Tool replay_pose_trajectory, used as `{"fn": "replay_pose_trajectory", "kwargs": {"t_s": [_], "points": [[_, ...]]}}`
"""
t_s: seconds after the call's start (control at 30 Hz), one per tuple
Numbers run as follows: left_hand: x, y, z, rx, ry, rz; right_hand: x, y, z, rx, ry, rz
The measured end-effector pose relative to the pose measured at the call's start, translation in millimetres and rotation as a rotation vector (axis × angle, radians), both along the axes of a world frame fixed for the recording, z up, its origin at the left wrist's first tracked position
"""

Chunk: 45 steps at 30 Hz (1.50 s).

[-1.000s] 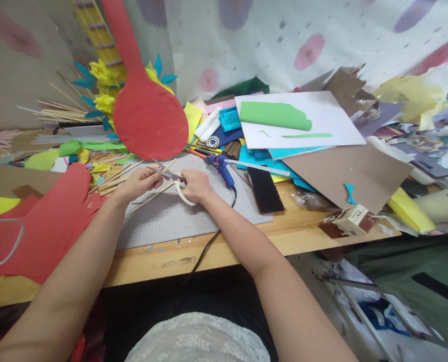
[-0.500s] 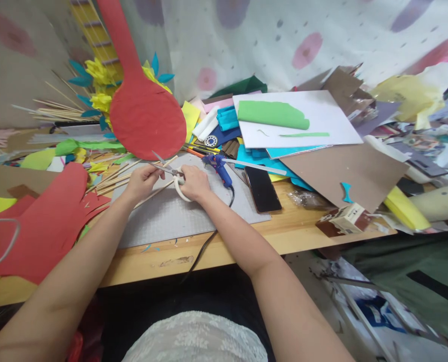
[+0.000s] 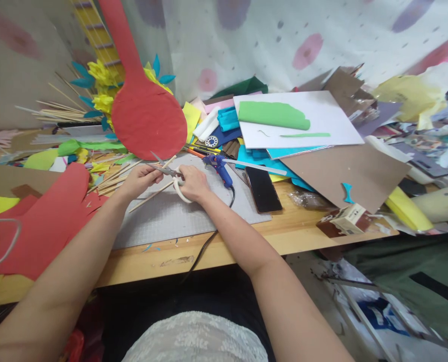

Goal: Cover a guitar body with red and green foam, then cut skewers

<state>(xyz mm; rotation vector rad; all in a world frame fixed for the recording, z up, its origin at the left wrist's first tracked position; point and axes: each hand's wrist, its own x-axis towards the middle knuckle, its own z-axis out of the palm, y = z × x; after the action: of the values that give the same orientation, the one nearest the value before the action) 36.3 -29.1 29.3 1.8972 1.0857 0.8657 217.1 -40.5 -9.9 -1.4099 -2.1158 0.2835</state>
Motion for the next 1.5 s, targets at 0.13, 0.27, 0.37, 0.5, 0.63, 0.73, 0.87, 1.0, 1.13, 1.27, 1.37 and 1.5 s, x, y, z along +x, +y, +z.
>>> {"fn": "replay_pose_trajectory", "kwargs": {"t_s": [0.13, 0.27, 0.37, 0.5, 0.63, 0.73, 0.87, 1.0, 1.13, 1.27, 1.37, 1.5], "points": [[-1.6, 1.8, 5.5, -0.091, -0.028, -0.057, -1.5, 1.0, -2.1, -0.021, -0.014, -0.018], [-2.4, 2.1, 7.4, -0.129, -0.030, -0.065, -2.8, -0.5, -1.2, -0.066, -0.071, -0.051], [-3.2, 1.4, 5.2, -0.104, -0.022, -0.035, -3.0, -2.7, 1.1, -0.103, -0.120, -0.067], [-3.8, 4.1, 0.5, -0.069, 0.017, 0.015, -4.1, -4.1, 8.2, -0.160, -0.154, -0.076], [0.2, 7.9, -3.9, 0.002, 0.107, 0.143, -5.5, -3.3, 16.1, -0.198, -0.128, -0.086], [1.5, 7.7, -8.4, 0.031, 0.152, 0.215, -3.9, -3.5, 18.5, -0.233, -0.104, -0.069], [-15.8, 8.6, -13.5, 0.030, 0.036, 0.316, 3.7, -5.4, 17.3, -0.241, -0.143, 0.016], [-47.5, 14.1, -11.5, 0.112, 0.213, 0.474, 9.2, -6.9, 16.9, -0.214, -0.247, 0.003], [-58.5, 11.0, -5.0, 0.086, 0.566, 0.566, 6.9, -6.9, 19.8, -0.289, -0.299, -0.141], [-44.7, -2.1, -2.4, 0.082, 0.789, 0.583, 7.2, -6.2, 22.5, -0.315, -0.297, -0.213], [-29.0, -11.4, -4.9, 0.109, 0.875, 0.515, 12.5, -5.8, 23.4, -0.296, -0.260, -0.252], [-9.9, -18.7, -10.7, 0.172, 0.937, 0.376, 17.1, -5.0, 24.8, -0.194, -0.234, -0.165]]}}
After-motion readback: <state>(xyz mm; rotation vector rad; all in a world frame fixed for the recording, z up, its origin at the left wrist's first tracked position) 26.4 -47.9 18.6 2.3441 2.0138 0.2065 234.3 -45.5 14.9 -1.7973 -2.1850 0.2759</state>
